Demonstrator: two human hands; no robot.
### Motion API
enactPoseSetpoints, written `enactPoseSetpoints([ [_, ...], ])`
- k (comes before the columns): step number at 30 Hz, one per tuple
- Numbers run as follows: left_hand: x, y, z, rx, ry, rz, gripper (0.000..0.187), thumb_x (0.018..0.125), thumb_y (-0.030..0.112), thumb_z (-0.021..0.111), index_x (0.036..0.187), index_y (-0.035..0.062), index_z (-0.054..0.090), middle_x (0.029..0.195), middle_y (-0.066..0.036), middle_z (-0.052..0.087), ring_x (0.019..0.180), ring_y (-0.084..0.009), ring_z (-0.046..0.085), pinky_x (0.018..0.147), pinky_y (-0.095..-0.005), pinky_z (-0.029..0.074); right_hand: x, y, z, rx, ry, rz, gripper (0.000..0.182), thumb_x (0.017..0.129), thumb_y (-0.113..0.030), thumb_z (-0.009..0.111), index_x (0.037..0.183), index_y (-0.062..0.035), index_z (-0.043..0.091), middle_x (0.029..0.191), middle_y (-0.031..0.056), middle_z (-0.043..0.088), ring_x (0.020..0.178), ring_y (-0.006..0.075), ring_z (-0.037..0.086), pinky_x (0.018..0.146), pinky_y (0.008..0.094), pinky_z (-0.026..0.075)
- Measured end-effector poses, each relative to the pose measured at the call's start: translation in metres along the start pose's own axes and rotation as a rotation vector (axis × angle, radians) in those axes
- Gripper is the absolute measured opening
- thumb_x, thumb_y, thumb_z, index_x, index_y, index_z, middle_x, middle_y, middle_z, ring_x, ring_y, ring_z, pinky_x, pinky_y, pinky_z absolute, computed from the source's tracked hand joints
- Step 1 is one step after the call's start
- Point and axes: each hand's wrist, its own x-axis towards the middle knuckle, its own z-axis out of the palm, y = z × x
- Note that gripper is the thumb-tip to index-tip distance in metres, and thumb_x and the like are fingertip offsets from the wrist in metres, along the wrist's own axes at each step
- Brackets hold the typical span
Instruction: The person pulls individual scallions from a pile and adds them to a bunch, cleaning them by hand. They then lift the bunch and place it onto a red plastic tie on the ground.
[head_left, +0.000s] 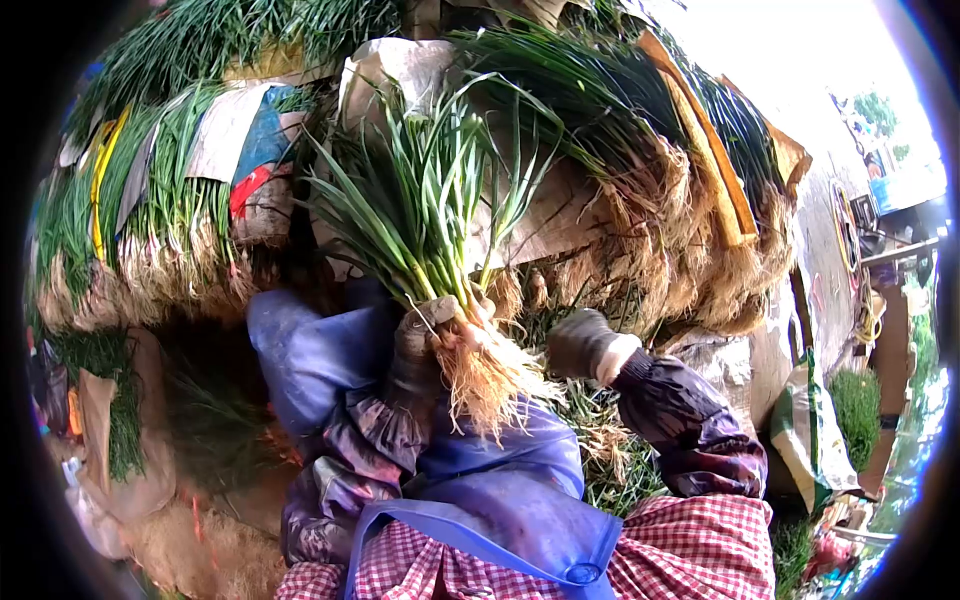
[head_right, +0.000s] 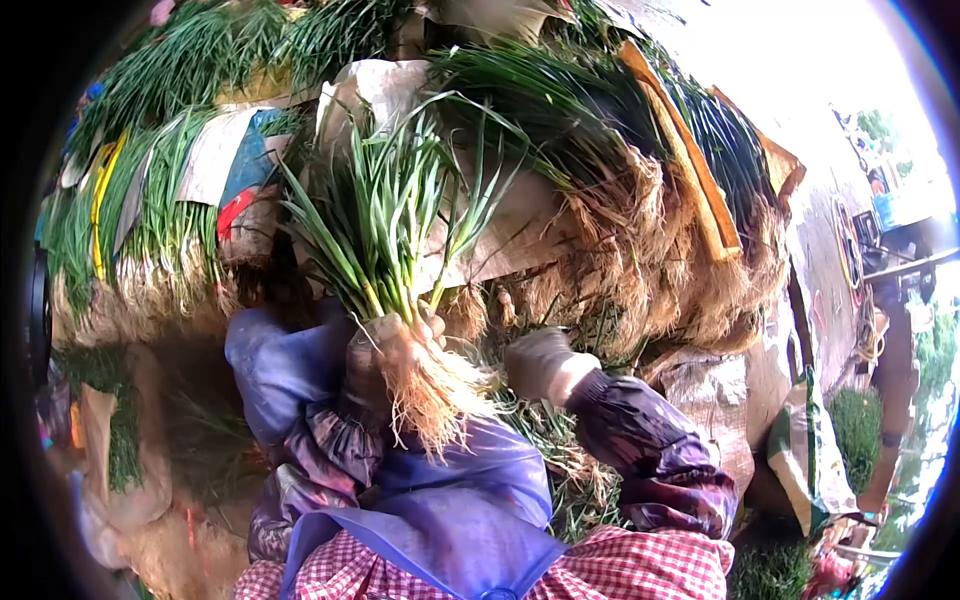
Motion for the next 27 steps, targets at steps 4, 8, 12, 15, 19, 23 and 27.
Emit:
enactPoseSetpoints([
  [4,-0.006,0.007,0.035,0.057,-0.009,0.015,0.044,0.083,0.033,0.063,0.105,-0.0037,0.056,0.085,-0.010,0.057,0.069,-0.0166,0.054,0.065,-0.0262,0.047,-0.030,0.025,-0.058,0.562,0.349,0.148,0.035,0.084,-0.045,0.066,0.107,-0.0188,0.064,0.081,0.0060,0.068,0.070,0.0203,0.066,0.060,0.0340,0.051],
  [8,-0.011,0.008,0.048,0.302,0.249,0.052,0.036,0.082,0.027,0.063,0.096,-0.0060,0.060,0.076,-0.013,0.064,0.057,-0.0167,0.057,0.056,-0.0235,0.048,0.015,0.032,-0.099,0.699,0.979,0.407,0.040,0.077,-0.044,0.071,0.105,-0.0153,0.066,0.078,0.0087,0.068,0.070,0.0270,0.066,0.064,0.0378,0.053],
  [12,-0.009,0.009,0.033,0.336,0.193,0.024,0.034,0.082,0.027,0.063,0.091,-0.0064,0.063,0.073,-0.012,0.065,0.056,-0.0126,0.057,0.051,-0.0202,0.046,0.062,0.036,-0.089,0.785,0.703,0.042,0.031,0.083,-0.039,0.066,0.097,-0.0113,0.070,0.082,0.0106,0.069,0.074,0.0235,0.067,0.069,0.0384,0.053],
  [15,-0.015,0.010,0.045,0.245,0.305,0.028,0.035,0.081,0.027,0.063,0.092,-0.0066,0.062,0.073,-0.011,0.065,0.054,-0.0104,0.056,0.048,-0.0192,0.043,0.027,0.019,-0.088,1.465,0.628,-0.116,0.018,0.087,-0.021,0.061,0.094,-0.0055,0.068,0.070,0.0022,0.060,0.057,0.0116,0.055,0.053,0.0275,0.045],
  [19,-0.012,0.011,0.037,0.211,0.202,0.082,0.029,0.082,0.023,0.062,0.086,-0.0055,0.064,0.070,-0.012,0.065,0.053,-0.0113,0.055,0.049,-0.0196,0.044,-0.029,0.014,-0.035,2.172,0.341,-0.321,0.019,0.086,-0.022,0.059,0.085,-0.0040,0.064,0.055,-0.0063,0.040,0.045,0.0051,0.040,0.040,0.0228,0.030],
  [23,0.001,-0.008,-0.012,0.105,0.147,0.154,0.024,0.084,0.019,0.061,0.080,-0.0046,0.065,0.066,-0.013,0.064,0.053,-0.0145,0.057,0.052,-0.0214,0.047,-0.051,0.045,0.057,2.438,0.288,-0.295,0.015,0.085,-0.020,0.060,0.086,-0.0048,0.061,0.067,-0.0011,0.053,0.051,0.0101,0.048,0.045,0.0240,0.040],
  [27,-0.003,0.008,0.028,-0.103,-0.047,0.068,0.033,0.083,0.024,0.063,0.096,-0.0058,0.060,0.090,-0.019,0.062,0.071,-0.0216,0.059,0.064,-0.0289,0.050,-0.055,0.052,0.062,0.732,0.232,0.226,0.011,0.087,-0.024,0.061,0.091,-0.0139,0.063,0.069,0.0025,0.062,0.060,0.0162,0.062,0.054,0.0279,0.053],
])
